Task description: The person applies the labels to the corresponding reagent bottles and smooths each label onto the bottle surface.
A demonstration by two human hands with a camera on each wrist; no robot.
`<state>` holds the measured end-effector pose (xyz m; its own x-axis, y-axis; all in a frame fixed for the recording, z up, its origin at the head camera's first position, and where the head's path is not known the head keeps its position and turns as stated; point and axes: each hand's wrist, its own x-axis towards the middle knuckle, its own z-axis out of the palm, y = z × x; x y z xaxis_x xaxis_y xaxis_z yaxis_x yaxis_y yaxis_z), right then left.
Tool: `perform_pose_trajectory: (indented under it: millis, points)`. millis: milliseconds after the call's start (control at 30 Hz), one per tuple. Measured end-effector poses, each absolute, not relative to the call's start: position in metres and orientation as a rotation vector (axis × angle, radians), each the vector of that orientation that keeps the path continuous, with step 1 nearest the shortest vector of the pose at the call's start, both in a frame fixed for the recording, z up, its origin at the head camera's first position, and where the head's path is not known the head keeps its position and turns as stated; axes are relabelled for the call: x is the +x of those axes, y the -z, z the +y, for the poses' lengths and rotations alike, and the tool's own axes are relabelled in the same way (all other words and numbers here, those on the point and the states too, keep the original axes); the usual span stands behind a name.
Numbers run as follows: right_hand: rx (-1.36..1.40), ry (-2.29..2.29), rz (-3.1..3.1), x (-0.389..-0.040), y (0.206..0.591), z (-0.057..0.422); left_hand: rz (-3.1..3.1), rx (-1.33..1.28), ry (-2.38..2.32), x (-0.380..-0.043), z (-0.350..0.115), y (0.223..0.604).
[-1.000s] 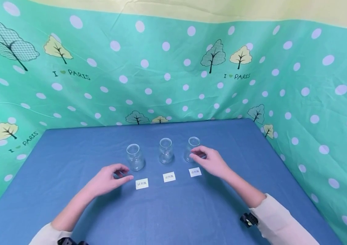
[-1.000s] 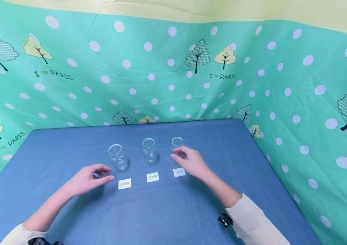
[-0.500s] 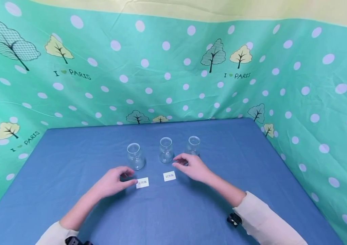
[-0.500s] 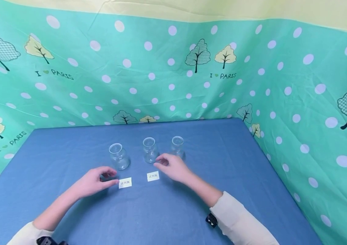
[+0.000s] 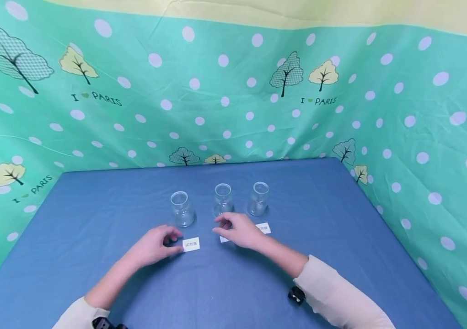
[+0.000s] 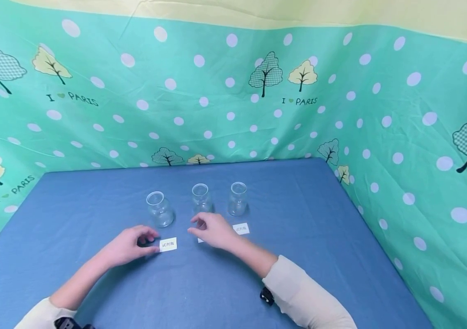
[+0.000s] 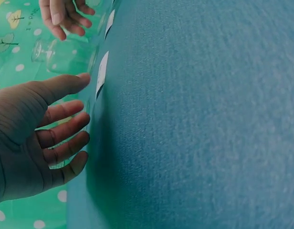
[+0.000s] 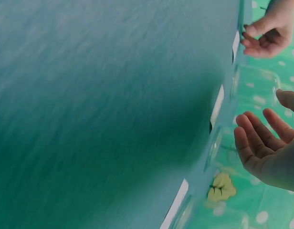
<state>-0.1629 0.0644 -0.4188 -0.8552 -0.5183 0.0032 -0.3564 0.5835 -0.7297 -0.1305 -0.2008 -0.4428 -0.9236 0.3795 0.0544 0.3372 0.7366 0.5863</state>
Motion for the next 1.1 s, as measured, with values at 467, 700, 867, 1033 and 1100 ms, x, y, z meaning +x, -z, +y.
perform_pose_trajectory:
  millis: [467,700,867,1033,1100]
  points:
    - [-0.9,0.771,2.71,-0.156,0.433,0.03,2.859,0.58,-0.923,-0.131,-0.197,0.443]
    - [-0.935,0.584,2.783,-0.155,0.436,0.019,2.859,0.596,-0.902,-0.131,-0.197,0.443]
    - [-0.918,0.529,2.799,-0.155,0.437,0.015,2.86,0.593,-0.891,-0.131,-0.197,0.442]
    - [-0.906,0.49,2.798,-0.157,0.437,0.012,2.861,0.604,-0.89,-0.131,-0.197,0.442]
    - [-0.897,0.477,2.8,-0.157,0.438,0.012,2.862,0.607,-0.89,-0.132,-0.197,0.443]
